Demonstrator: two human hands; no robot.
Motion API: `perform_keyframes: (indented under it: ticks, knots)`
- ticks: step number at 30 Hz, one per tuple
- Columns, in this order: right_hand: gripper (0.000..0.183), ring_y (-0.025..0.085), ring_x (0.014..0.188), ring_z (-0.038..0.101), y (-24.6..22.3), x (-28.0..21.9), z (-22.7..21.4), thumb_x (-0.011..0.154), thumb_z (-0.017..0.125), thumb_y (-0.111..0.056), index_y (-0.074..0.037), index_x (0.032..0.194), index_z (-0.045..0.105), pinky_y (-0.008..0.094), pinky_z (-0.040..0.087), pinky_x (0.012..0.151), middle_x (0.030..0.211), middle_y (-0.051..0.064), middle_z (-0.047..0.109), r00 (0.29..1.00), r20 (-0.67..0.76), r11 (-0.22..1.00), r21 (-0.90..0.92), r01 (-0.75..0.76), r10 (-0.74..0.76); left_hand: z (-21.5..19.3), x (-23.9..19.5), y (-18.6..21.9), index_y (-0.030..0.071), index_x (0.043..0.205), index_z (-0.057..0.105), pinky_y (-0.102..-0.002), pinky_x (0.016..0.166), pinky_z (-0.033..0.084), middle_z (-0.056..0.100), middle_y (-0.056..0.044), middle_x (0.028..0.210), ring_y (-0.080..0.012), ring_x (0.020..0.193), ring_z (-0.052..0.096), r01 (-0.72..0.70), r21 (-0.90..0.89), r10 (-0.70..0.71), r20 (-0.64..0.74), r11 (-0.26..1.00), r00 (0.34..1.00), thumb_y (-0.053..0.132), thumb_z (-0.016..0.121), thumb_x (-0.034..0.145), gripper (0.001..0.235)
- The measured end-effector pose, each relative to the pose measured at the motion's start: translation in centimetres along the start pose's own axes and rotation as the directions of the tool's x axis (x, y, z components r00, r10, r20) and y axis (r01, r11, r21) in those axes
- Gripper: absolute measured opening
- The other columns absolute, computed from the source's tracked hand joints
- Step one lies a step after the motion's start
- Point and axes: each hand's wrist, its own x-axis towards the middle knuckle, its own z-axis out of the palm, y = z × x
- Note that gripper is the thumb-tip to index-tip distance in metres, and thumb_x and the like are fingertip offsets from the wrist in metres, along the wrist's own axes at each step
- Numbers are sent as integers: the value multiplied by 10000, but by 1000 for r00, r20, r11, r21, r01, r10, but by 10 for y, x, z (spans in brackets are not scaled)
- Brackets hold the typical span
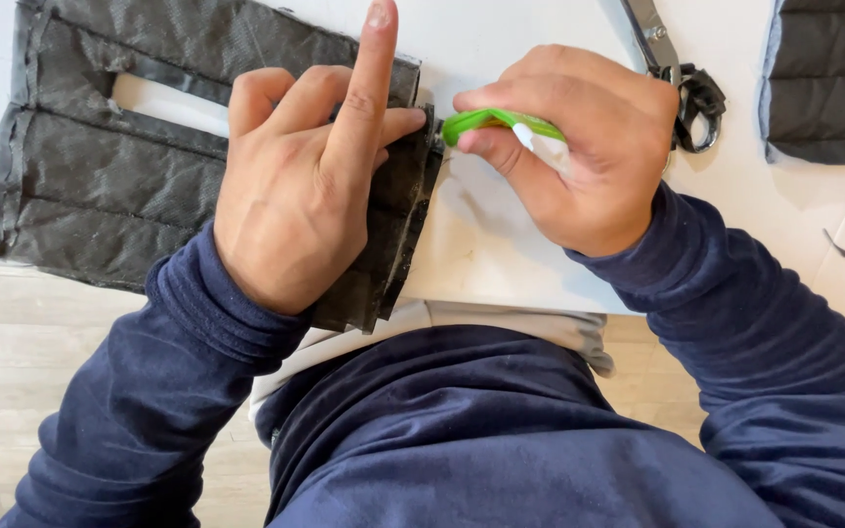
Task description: Applying glue to the edges of a quilted fabric piece and then cutting it into shape using large scissors.
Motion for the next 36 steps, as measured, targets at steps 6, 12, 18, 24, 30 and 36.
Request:
perform_keyframes:
  ticks: [6,12,18,24,30,36]
  knots:
    - [118,346,804,659,5,-10,9,1027,742,9,103,1076,689,405,539,751,952,247,701,995,99,998,57,-13,7,2,-1,-1,-43,1610,347,-380,1014,402,748,10,1102,-178,1113,693,6,-10,-6,13,1000,1000,119,725,1220,568]
    - [134,351,795,656,-1,-11,10,1002,749,67,101,1107,673,415,549,759,925,255,668,994,106,995,102,-19,8,6,-4,-2,-28,1627,320,-368,1006,408,716,18,1081,-163,1091,684,12,-2,-12,2,1000,1000,130,774,1237,619]
    - [185,371,815,662,-6,-10,7,1003,755,43,118,1139,656,429,558,769,963,267,676,992,120,994,101,36,-48,5,-5,-4,-12,1627,332,-378,1030,411,692,1,1078,-165,1054,677,-5,12,5,-20,1000,1000,162,789,1257,614]
    - [513,281,553,529,11,-36,-11,1003,706,-440,55,983,572,369,398,484,918,266,631,801,-512,940,293,-177,310,4,-12,-9,24,1671,203,-376,1094,372,862,58,1278,-151,1047,777,-63,-20,61,-84,998,995,-70,592,1204,614]
    - [412,250,714,538,41,-73,-56,1008,767,-422,-96,1146,556,324,484,572,1105,239,618,710,-470,826,482,-290,524,-33,3,-5,32,1529,537,-392,880,372,601,10,837,-233,756,567,-100,67,109,-165,993,980,-73,609,1176,375]
    - [261,352,845,642,62,-82,-85,1056,722,-264,-99,1183,565,370,521,691,1183,201,594,654,-603,871,454,-188,456,-57,36,-16,-115,1137,652,-373,606,365,528,-102,778,-230,647,458,-117,-91,101,-168,989,981,-307,393,960,368]
